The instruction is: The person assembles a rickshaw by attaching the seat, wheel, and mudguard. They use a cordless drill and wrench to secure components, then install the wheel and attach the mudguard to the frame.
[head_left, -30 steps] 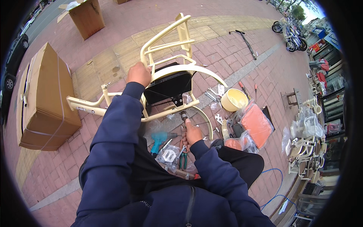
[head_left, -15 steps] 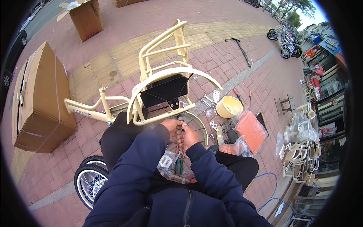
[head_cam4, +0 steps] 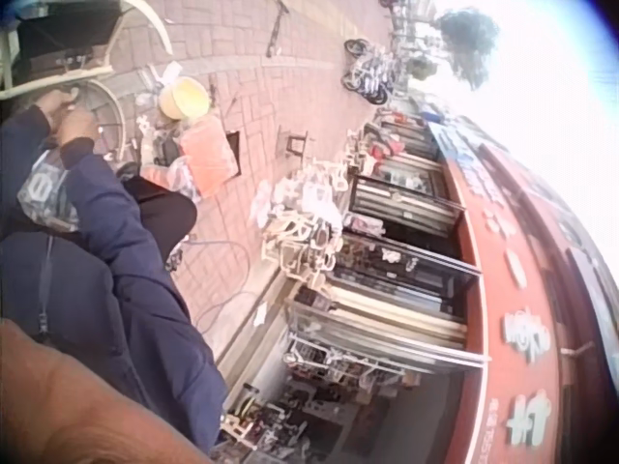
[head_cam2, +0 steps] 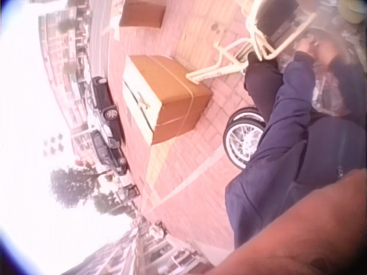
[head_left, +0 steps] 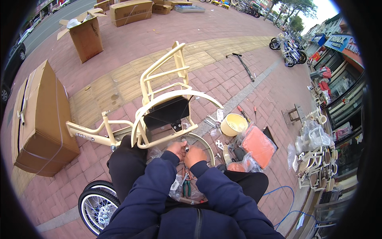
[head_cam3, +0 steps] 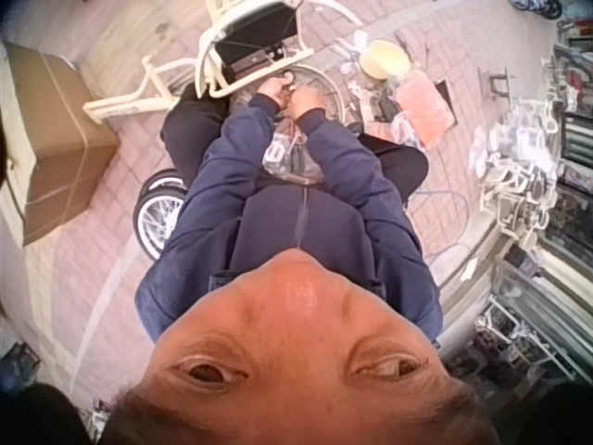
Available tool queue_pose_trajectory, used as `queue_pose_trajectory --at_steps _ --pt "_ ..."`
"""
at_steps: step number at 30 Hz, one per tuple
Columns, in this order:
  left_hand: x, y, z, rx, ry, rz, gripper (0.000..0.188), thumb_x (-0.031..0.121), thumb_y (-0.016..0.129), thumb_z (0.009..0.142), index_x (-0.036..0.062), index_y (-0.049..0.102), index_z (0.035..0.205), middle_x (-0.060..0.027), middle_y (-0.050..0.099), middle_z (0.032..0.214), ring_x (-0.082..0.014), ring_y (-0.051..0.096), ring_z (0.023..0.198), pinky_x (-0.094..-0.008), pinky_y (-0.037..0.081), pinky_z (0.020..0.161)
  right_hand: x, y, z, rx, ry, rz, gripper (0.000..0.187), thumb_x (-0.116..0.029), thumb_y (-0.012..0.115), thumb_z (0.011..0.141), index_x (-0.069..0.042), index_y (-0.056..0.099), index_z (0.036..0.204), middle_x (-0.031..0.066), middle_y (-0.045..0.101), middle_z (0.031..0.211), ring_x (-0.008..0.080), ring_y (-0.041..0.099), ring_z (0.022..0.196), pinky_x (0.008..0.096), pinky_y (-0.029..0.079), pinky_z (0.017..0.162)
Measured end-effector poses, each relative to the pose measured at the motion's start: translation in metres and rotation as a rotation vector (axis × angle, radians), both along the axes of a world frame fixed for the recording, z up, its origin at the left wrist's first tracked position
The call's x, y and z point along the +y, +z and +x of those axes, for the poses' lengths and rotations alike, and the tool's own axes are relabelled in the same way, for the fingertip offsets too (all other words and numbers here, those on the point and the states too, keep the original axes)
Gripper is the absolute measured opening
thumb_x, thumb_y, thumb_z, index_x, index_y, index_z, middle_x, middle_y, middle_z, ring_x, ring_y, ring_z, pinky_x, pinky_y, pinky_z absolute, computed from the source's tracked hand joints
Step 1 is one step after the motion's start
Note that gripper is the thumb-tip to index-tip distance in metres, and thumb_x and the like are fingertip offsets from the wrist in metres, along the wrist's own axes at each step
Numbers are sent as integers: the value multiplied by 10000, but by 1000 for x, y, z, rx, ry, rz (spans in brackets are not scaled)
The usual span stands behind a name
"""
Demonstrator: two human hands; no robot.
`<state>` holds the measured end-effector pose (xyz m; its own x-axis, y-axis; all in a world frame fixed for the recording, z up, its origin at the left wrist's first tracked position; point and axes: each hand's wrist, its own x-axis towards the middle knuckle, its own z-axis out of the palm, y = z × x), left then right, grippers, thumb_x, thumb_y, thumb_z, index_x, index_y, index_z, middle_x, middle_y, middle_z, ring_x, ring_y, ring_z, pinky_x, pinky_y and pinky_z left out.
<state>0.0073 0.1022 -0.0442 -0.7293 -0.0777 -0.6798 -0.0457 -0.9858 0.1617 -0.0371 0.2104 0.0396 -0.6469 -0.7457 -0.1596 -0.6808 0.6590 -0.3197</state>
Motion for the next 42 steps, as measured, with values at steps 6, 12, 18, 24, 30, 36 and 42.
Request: queue_pose_trajectory --at_steps 6,12,18,24,30,36,42 --pt "-4 -1 6 70 -41 -28 88 122 561 959 52 588 913 -139 649 906 -272 640 808 -421 530 807 -6 21 10 -126 -173 -20 355 -361 580 899 -25 643 994 234 687 901 400 663 934 499 517 810" --pt "6 -3 5 40 6 -15 96 151 583 948 60 589 921 -117 644 902 -257 621 817 -408 526 800 2 14 19 172 -24 -230 324 -360 582 907 -36 579 922 230 651 878 419 639 867 503 502 761" --pt "7 -15 6 102 -24 87 123 192 579 951 72 595 927 -106 650 893 -261 624 862 -396 521 830 8 8 14 -44 -98 -13 297 -286 653 854 -48 525 977 181 596 930 390 612 892 491 497 742" --pt "7 -23 5 185 17 34 126 202 597 933 76 608 923 -101 666 867 -249 638 833 -365 522 805 6 21 26 112 -78 -189 268 -246 637 865 -45 531 1008 183 586 970 384 599 946 478 498 774" --pt "10 -18 7 63 22 -30 147 223 613 922 76 622 924 -98 680 902 -236 647 841 -369 533 721 5 27 26 171 109 -184 258 -250 620 879 -55 532 1022 186 566 1014 382 570 1002 462 480 833" --pt "8 -10 5 115 66 30 128 189 596 928 62 609 918 -112 675 920 -281 639 875 -416 512 844 7 22 22 -45 -34 -48 203 -201 585 877 -75 565 1035 172 577 1024 370 576 980 458 466 856" --pt "7 -26 1 226 82 42 151 186 547 953 46 602 953 -125 670 921 -285 643 876 -400 529 799 8 12 20 177 133 -335 197 -183 589 851 -88 586 1024 168 588 1129 365 573 999 450 467 871"
